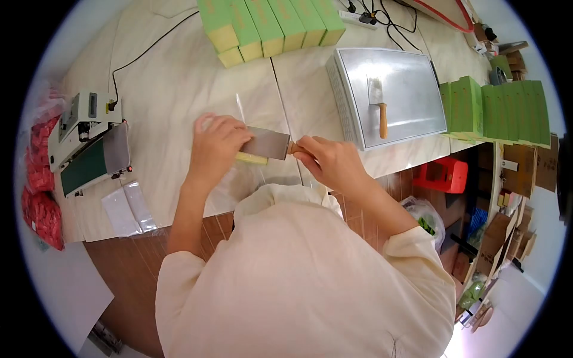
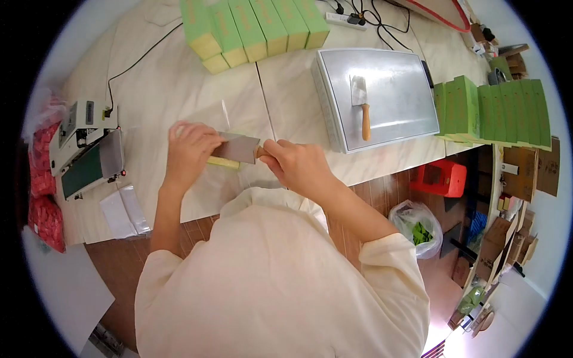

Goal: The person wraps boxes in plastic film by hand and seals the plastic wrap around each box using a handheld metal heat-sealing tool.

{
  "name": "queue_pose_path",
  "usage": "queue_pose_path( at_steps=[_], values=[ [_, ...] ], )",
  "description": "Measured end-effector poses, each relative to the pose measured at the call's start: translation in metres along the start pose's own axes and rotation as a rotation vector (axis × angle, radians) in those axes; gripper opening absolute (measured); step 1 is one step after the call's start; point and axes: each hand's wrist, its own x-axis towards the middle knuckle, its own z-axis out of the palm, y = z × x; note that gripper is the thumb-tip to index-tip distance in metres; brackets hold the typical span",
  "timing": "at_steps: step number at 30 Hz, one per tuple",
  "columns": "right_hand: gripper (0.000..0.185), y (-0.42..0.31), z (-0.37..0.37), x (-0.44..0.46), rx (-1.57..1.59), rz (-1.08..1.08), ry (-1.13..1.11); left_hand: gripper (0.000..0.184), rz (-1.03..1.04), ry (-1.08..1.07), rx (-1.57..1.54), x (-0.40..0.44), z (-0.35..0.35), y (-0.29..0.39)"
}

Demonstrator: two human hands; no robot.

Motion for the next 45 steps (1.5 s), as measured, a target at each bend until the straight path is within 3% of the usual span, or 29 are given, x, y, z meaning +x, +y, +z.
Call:
queue_pose_path(
  at_steps=[2, 3, 6, 7, 9, 13, 15, 20, 21, 23, 25, 26, 28, 29, 31, 33, 34, 36, 37, 39, 42, 45],
  values=[
    [0.010, 0.006, -0.006, -0.002, 0.074, -0.058, 0.000, 0.042, -0.311, 0.146, 0.049, -0.008, -0.009, -0.001],
    [0.010, 0.009, -0.013, -0.006, 0.077, -0.074, -0.006, 0.042, -0.324, 0.152, 0.058, -0.017, -0.012, -0.006],
    [0.017, 0.024, -0.043, -0.035, 0.316, 0.163, 0.032, 0.088, -0.618, 0.174, -0.362, -0.057, -0.014, -0.023],
    [0.019, 0.036, -0.054, -0.045, 0.346, 0.280, 0.049, 0.088, -0.622, 0.179, -0.364, -0.067, -0.006, -0.028],
    [0.021, 0.079, -0.072, -0.059, 0.186, 0.543, 0.174, 0.095, -0.644, 0.119, -0.768, -0.084, 0.018, -0.034],
    [0.035, 0.218, -0.058, -0.095, 0.034, 0.850, 0.504, 0.101, -0.647, -0.023, -0.741, -0.070, 0.047, -0.037],
    [0.039, 0.265, -0.039, -0.115, -0.057, 0.925, 0.530, 0.107, -0.690, -0.139, -0.998, -0.054, 0.050, -0.044],
    [0.040, 0.263, -0.015, -0.113, -0.141, 1.032, 0.557, 0.090, -0.668, -0.029, -0.969, -0.030, 0.058, -0.044],
    [0.040, 0.258, -0.009, -0.112, -0.136, 1.032, 0.563, 0.086, -0.606, 0.050, -0.945, -0.027, 0.066, -0.043],
    [0.037, 0.242, 0.008, -0.106, -0.675, 0.775, 0.662, 0.081, -0.629, 0.132, -0.975, -0.014, 0.086, -0.037],
    [0.042, 0.200, 0.020, -0.086, -0.467, 0.593, 0.645, 0.076, -0.654, 0.221, -1.006, 0.006, 0.095, -0.019],
    [0.044, 0.167, 0.033, -0.074, -0.177, 0.461, 0.614, 0.083, -0.754, 0.296, -0.904, 0.017, 0.097, 0.000],
    [0.053, 0.114, 0.074, -0.057, 0.457, 0.466, 0.431, 0.090, -0.842, 0.363, -0.803, 0.033, 0.109, 0.036],
    [0.068, 0.076, 0.079, -0.043, 0.529, 0.432, 0.358, 0.086, -0.834, 0.422, -0.740, 0.035, 0.120, 0.053],
    [0.084, 0.031, 0.097, -0.026, 0.811, 0.458, 0.415, 0.081, -0.829, 0.481, -0.674, 0.033, 0.131, 0.080],
    [0.088, 0.024, 0.107, -0.026, 0.783, 0.474, 0.497, 0.072, -0.409, 0.506, -0.646, 0.023, 0.133, 0.100],
    [0.092, 0.022, 0.108, -0.026, 0.749, 0.488, 0.581, 0.072, -0.410, 0.506, -0.645, 0.013, 0.136, 0.101],
    [0.091, 0.024, 0.098, -0.030, 0.690, 0.526, 0.590, 0.063, -0.539, 0.281, -1.090, -0.007, 0.144, 0.093],
    [0.089, 0.024, 0.094, -0.033, 0.631, 0.569, 0.595, 0.063, -0.545, 0.285, -1.093, -0.010, 0.141, 0.086],
    [0.086, 0.026, 0.098, -0.037, 0.570, 0.532, 0.596, 0.056, -0.739, 0.488, -1.366, -0.010, 0.136, 0.067],
    [0.084, 0.015, 0.091, -0.030, 0.557, 0.394, 0.452, 0.062, -0.874, 0.524, -1.552, -0.004, 0.121, 0.042],
    [0.085, 0.007, 0.087, -0.021, 0.534, 0.198, 0.349, 0.070, -0.883, 0.573, -1.433, -0.006, 0.079, 0.050]
  ],
)
